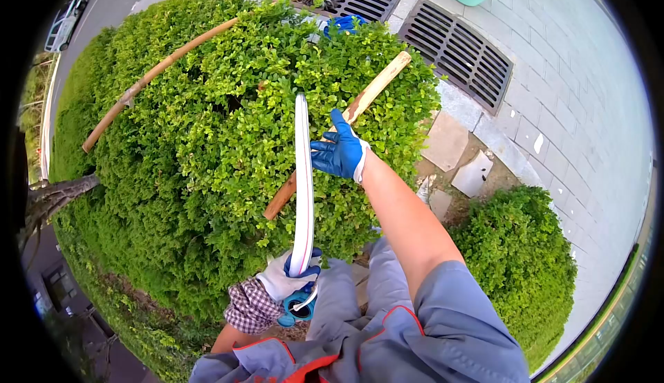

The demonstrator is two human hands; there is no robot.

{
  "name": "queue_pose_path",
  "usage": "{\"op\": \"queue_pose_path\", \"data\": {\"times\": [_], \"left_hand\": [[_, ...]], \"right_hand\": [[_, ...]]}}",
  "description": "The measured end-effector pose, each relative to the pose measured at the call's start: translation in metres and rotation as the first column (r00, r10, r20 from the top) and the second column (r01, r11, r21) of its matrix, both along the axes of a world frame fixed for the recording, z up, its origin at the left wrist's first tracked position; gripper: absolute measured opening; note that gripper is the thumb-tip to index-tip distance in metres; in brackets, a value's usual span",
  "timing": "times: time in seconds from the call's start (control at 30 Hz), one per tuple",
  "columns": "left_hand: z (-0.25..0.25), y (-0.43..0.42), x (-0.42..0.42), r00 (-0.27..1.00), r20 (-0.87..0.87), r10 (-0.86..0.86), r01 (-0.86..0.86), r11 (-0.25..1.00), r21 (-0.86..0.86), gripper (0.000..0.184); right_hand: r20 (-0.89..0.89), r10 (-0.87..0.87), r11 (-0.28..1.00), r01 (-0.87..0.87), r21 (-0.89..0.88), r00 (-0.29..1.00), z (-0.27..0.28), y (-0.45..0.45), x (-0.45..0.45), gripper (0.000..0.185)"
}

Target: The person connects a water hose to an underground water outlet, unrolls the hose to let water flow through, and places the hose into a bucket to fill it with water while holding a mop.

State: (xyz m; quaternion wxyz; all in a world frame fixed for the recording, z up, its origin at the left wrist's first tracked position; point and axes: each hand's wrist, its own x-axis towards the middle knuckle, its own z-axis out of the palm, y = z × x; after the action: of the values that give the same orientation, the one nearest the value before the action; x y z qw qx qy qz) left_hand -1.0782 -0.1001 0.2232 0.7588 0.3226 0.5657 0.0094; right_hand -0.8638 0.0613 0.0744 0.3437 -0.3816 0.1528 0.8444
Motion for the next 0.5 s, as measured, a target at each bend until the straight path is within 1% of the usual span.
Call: {"op": "queue_pose_path", "data": {"times": [0.07, 0.1, 0.13, 0.2, 0.23, 0.27, 0.3, 0.33, 0.4, 0.43, 0.47, 0.5], "left_hand": [[0.013, -0.026, -0.004, 0.999, 0.038, -0.006, 0.002, 0.994, 0.112, 0.045], [0.023, -0.031, -0.009, 0.971, -0.059, -0.23, 0.226, 0.972, -0.067, 0.047], [0.023, -0.045, -0.011, 0.938, -0.115, -0.327, 0.328, 0.945, -0.01, 0.048], [0.015, -0.075, -0.022, 0.889, -0.191, -0.416, 0.425, 0.905, 0.011, 0.048], [0.017, -0.087, -0.026, 0.77, -0.28, -0.573, 0.609, 0.791, 0.058, 0.048], [0.017, -0.098, -0.031, 0.617, -0.375, -0.692, 0.767, 0.636, 0.088, 0.049], [0.002, -0.125, -0.045, 0.637, -0.253, -0.728, 0.763, 0.643, 0.07, 0.052], [0.011, -0.122, -0.045, 0.606, -0.154, -0.781, 0.784, 0.618, -0.052, 0.053], [0.005, -0.143, -0.067, 0.608, -0.125, -0.784, 0.776, 0.62, -0.116, 0.053], [-0.002, -0.147, -0.074, 0.601, -0.185, -0.778, 0.772, 0.624, -0.118, 0.053], [-0.005, -0.152, -0.08, 0.589, -0.245, -0.77, 0.769, 0.627, -0.123, 0.054], [-0.004, -0.144, -0.082, 0.589, -0.261, -0.765, 0.737, 0.641, -0.216, 0.055]], "right_hand": [[0.13, 0.219, 0.975, -0.213, -0.057, 0.967, 0.002, 0.008, -0.021, 0.098], [0.122, 0.336, 0.939, -0.342, 0.033, 0.934, -0.007, 0.008, -0.03, 0.09], [0.14, 0.406, 0.908, -0.416, 0.047, 0.903, -0.034, 0.006, -0.041, 0.076], [0.356, 0.333, 0.939, -0.342, -0.039, 0.873, -0.018, 0.004, -0.057, 0.072], [0.355, 0.243, 0.967, -0.255, -0.014, 0.903, -0.045, 0.007, -0.058, 0.069], [0.408, 0.116, 0.989, -0.142, 0.035, 0.906, -0.03, 0.013, -0.054, 0.062], [0.337, 0.089, 0.991, -0.117, 0.064, 0.937, -0.04, 0.021, -0.046, 0.058], [0.265, 0.066, 0.993, -0.09, 0.081, 0.962, -0.052, 0.029, -0.038, 0.055], [0.238, 0.076, 0.986, -0.108, 0.125, 0.968, -0.041, 0.04, -0.028, 0.051], [0.222, 0.138, 0.982, -0.163, 0.1, 0.965, -0.03, 0.046, -0.019, 0.05], [0.295, 0.133, 0.97, -0.186, 0.16, 0.946, -0.018, 0.047, -0.017, 0.053], [0.32, 0.154, 0.946, -0.232, 0.225, 0.935, -0.005, 0.049, -0.014, 0.053]]}}
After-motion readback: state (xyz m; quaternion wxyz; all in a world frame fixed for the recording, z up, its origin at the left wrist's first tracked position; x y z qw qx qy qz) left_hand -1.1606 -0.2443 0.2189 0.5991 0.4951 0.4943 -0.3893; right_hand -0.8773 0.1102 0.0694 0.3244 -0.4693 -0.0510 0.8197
